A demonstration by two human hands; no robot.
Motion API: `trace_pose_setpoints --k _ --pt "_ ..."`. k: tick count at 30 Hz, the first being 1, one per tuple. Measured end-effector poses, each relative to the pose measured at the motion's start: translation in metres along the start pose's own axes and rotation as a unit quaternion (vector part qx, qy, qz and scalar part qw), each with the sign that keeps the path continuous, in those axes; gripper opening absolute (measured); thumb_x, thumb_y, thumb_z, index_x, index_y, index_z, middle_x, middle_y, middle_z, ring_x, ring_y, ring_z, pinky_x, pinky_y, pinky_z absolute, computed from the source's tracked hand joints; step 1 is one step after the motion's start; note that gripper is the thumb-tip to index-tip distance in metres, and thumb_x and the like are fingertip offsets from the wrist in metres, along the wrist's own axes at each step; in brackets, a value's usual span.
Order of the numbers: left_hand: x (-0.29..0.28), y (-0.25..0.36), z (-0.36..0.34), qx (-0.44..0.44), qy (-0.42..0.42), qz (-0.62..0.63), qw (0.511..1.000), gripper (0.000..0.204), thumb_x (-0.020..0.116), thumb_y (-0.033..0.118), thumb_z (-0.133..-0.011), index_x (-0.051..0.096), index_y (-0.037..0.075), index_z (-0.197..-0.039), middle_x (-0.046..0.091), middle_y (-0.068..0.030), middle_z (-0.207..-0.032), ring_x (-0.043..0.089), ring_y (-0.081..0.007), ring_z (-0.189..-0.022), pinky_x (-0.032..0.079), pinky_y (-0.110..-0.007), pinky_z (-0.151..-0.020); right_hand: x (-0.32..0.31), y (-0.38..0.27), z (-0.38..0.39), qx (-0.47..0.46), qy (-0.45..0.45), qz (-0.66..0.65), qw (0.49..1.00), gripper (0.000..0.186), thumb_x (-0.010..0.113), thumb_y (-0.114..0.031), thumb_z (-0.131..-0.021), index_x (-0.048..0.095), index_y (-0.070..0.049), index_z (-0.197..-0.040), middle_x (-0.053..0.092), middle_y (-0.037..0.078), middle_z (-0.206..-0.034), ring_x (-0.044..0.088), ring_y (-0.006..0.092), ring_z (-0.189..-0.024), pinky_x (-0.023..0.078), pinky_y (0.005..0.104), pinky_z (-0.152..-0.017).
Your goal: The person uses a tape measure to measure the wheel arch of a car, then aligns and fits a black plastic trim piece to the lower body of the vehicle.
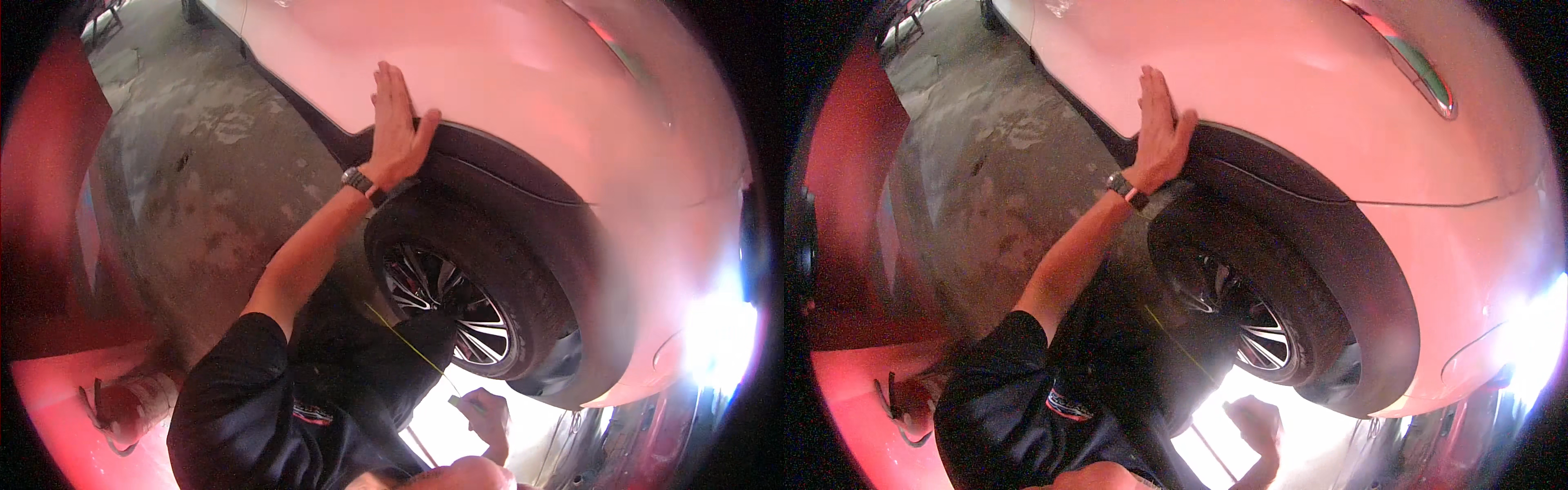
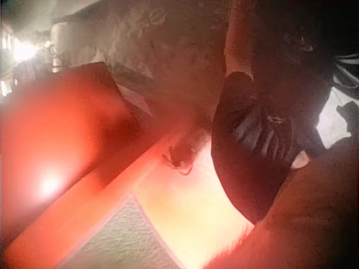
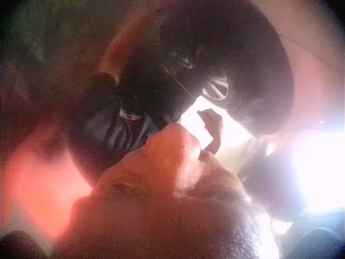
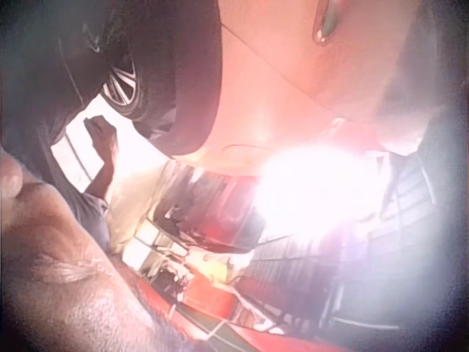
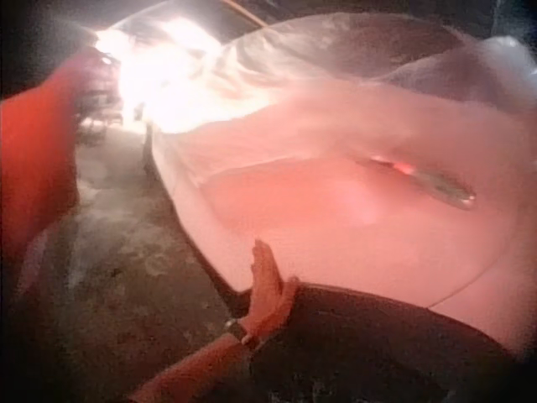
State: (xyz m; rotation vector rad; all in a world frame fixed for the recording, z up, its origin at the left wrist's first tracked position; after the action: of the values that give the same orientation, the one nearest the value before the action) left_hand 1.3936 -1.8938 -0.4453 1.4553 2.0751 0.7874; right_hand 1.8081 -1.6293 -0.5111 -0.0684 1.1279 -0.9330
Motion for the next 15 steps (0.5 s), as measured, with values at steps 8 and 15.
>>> trace_pose_setpoints --k 8,15 --pt "-0.014 -0.015 -0.049 -0.037 0.027 -0.005 0.999 0.094 0.041 0.058 -0.099 -0.001 -0.007 -0.154 -0.006 -0.0298 -0.161 -0.005 -0.0435 -0.15 0.001 -0.056 -0.119 -0.001 -0.011 0.011 -0.002 0.022 -0.003 1.0 0.024 0.081 -0.021 -0.081 0.071 0.0 -0.083 0.064 0.004 -0.061 0.053 0.008 -0.045 0.042 0.027 -0.042" --pt "-0.007 0.003 0.001 0.001 0.008 0.021 1.0 0.094 0.045 0.056 -0.098 0.001 -0.005 -0.155 -0.006 -0.0281 -0.161 -0.005 -0.0437 -0.15 0.003 -0.058 -0.118 -0.007 -0.031 0.019 -0.009 0.04 0.012 0.999 0.02 0.08 -0.018 -0.081 0.071 0.0 -0.084 0.064 0.005 -0.062 0.054 0.0084 -0.046 0.043 0.0272 -0.042"
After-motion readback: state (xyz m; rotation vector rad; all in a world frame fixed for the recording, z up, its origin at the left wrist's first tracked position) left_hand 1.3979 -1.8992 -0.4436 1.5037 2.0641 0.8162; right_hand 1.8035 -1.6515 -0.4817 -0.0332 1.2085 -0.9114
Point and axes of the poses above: each hand's wrist, its own z-axis away from the middle knuckle, its own x-axis out of the palm, y = z × x, the point moved 10 cm from there along -z, towards the middle knuckle
